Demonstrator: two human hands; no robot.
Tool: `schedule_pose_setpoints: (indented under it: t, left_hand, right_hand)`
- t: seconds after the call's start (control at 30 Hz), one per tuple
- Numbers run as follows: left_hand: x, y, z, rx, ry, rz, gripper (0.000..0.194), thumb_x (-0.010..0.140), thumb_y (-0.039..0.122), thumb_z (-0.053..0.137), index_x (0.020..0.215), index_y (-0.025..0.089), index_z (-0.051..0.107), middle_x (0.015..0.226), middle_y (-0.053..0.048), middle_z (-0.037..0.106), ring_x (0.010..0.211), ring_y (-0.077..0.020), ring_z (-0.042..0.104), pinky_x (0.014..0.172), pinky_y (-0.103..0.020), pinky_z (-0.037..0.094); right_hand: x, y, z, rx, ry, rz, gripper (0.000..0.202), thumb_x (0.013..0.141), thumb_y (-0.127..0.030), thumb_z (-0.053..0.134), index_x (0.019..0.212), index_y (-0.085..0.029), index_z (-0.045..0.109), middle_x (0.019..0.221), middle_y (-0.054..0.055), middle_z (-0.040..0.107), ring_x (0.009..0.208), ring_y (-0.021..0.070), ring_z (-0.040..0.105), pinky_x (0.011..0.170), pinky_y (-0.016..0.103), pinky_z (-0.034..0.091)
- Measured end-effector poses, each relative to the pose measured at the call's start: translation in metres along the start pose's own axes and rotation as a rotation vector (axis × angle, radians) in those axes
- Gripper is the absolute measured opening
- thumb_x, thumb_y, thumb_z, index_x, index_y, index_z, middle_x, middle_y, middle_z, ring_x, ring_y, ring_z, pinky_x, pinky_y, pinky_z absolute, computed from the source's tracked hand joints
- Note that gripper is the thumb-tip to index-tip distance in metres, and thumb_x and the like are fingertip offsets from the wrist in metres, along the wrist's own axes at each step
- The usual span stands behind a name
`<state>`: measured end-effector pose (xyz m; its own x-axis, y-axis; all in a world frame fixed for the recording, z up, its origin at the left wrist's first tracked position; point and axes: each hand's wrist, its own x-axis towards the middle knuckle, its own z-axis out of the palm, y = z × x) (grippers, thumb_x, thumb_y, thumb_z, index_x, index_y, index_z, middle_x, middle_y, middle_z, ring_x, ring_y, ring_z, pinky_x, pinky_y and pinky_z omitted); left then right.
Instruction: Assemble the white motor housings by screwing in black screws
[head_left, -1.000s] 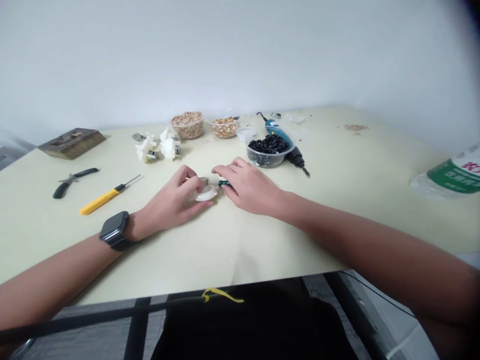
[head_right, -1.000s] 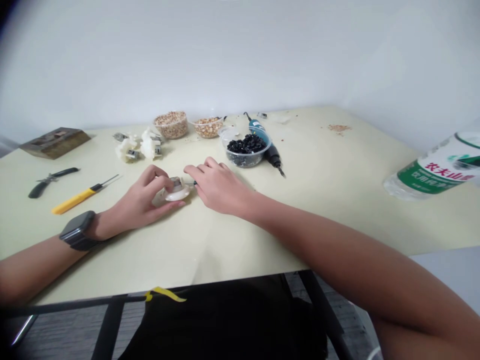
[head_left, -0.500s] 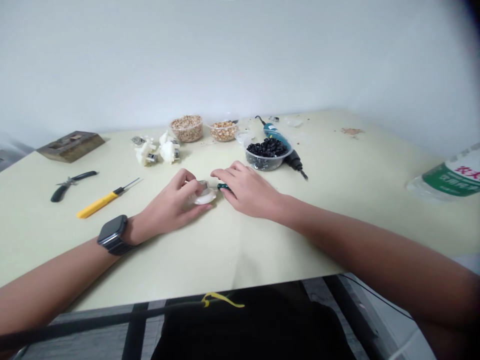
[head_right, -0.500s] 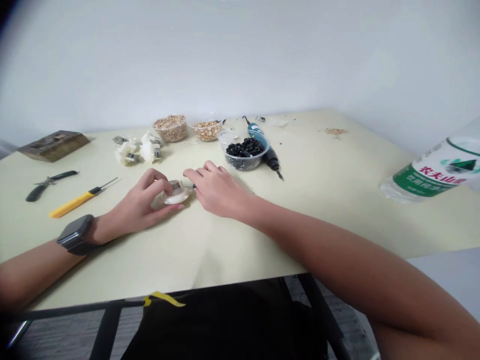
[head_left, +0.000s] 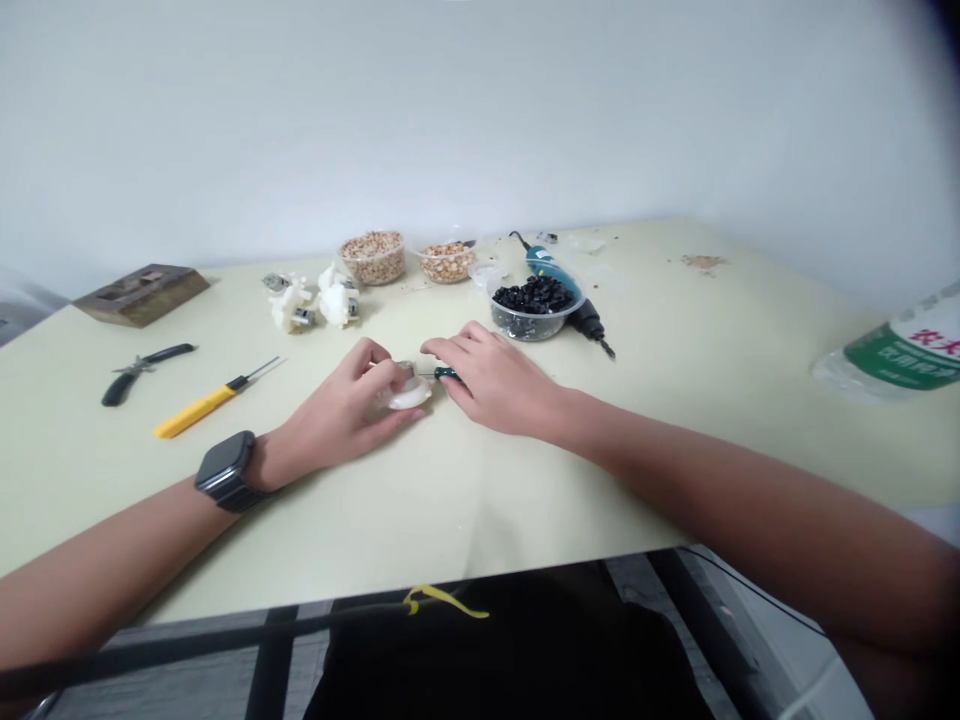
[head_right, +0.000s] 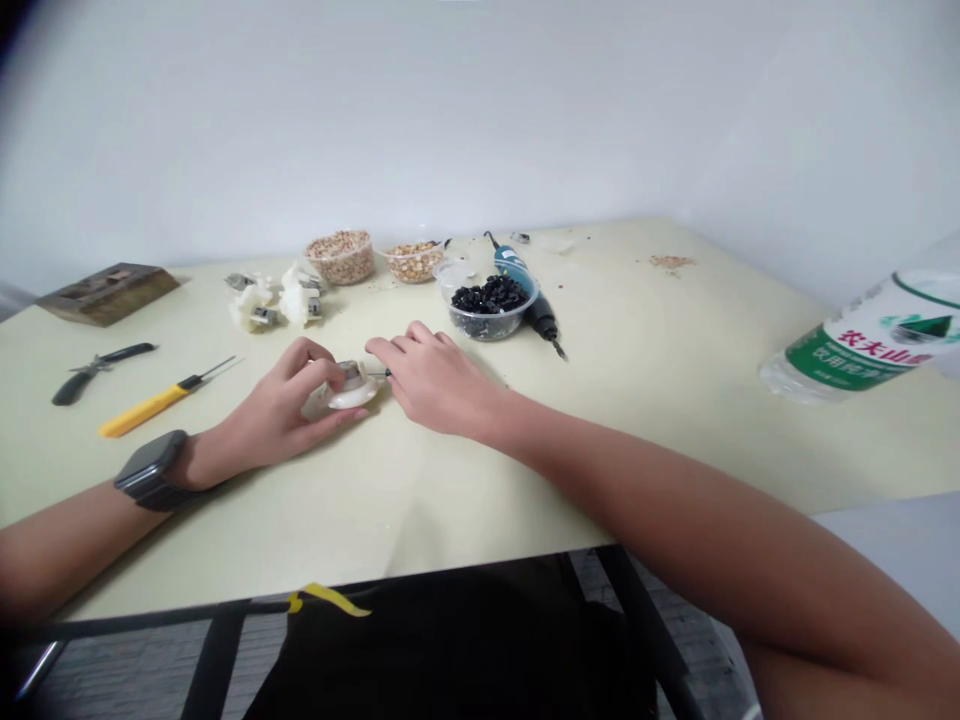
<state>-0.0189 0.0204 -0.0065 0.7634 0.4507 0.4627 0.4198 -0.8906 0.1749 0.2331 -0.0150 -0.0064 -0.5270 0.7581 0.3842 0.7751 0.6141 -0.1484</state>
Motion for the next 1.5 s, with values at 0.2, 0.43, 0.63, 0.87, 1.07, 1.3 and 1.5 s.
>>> schedule_pose_setpoints:
  t: [0.2,0.43,0.63,0.87,1.07,1.3,1.5]
  left_hand:
    - [0.0,-0.002,0.001,0.0,0.008,0.001,0.027,0.095,0.033,0.074,0.107,0.021,0.053,0.106,-0.007,0.05,0.089,-0.0174,0.054,0.078,-0.034,0.055]
    - [0.0,0.0,0.001,-0.001,0.003,-0.002,0.026,0.096,0.033,0.073,0.106,0.021,0.052,0.106,-0.006,0.048,0.087,-0.0168,0.053,0.077,-0.033,0.054]
    - [0.0,0.0,0.001,-0.007,0.003,-0.001,0.026,0.096,0.032,0.073,0.107,0.021,0.052,0.106,-0.006,0.049,0.088,-0.0171,0.053,0.078,-0.033,0.053]
    - [0.0,0.0,0.001,0.001,0.007,0.001,0.026,0.096,0.032,0.073,0.107,0.02,0.053,0.106,-0.006,0.048,0.088,-0.0167,0.053,0.078,-0.032,0.053]
    - [-0.001,0.0,0.001,0.004,0.013,-0.003,0.026,0.095,0.032,0.074,0.105,0.02,0.053,0.106,-0.005,0.049,0.088,-0.0167,0.054,0.078,-0.032,0.053]
    - [-0.002,-0.004,0.003,0.014,0.046,0.007,0.026,0.095,0.031,0.075,0.105,0.019,0.054,0.107,-0.006,0.049,0.092,-0.0175,0.055,0.082,-0.033,0.054]
    - [-0.004,-0.008,0.0,0.12,0.072,0.027,0.028,0.094,0.036,0.074,0.111,0.019,0.059,0.116,-0.01,0.05,0.109,-0.0259,0.056,0.097,-0.044,0.052]
  right_hand:
    - [0.0,0.0,0.0,0.006,0.001,-0.003,0.037,0.102,-0.012,0.048,0.138,-0.016,0.058,0.126,0.012,0.073,0.119,0.03,0.052,0.095,0.043,0.044]
    - [0.0,0.0,0.002,0.009,0.007,-0.006,0.037,0.103,-0.013,0.048,0.139,-0.015,0.058,0.124,0.011,0.073,0.119,0.0302,0.052,0.095,0.042,0.044]
    - [0.0,0.001,0.002,0.01,0.01,-0.009,0.038,0.103,-0.013,0.048,0.139,-0.014,0.059,0.124,0.01,0.073,0.118,0.0302,0.052,0.095,0.043,0.044]
    - [0.0,-0.001,-0.001,0.007,-0.005,0.003,0.037,0.103,-0.012,0.048,0.139,-0.015,0.059,0.125,0.011,0.073,0.119,0.0298,0.052,0.096,0.042,0.043]
    - [0.001,-0.002,-0.002,0.009,-0.005,0.014,0.037,0.103,-0.012,0.047,0.138,-0.015,0.06,0.125,0.011,0.073,0.119,0.0304,0.052,0.096,0.043,0.043]
    - [0.001,-0.004,-0.002,-0.009,0.015,0.008,0.037,0.104,-0.012,0.046,0.138,-0.014,0.061,0.124,0.011,0.073,0.122,0.0305,0.051,0.097,0.043,0.044]
    - [0.007,0.01,-0.016,0.023,0.22,-0.056,0.032,0.105,-0.016,0.048,0.13,-0.013,0.067,0.12,0.011,0.075,0.12,0.0301,0.052,0.106,0.045,0.045]
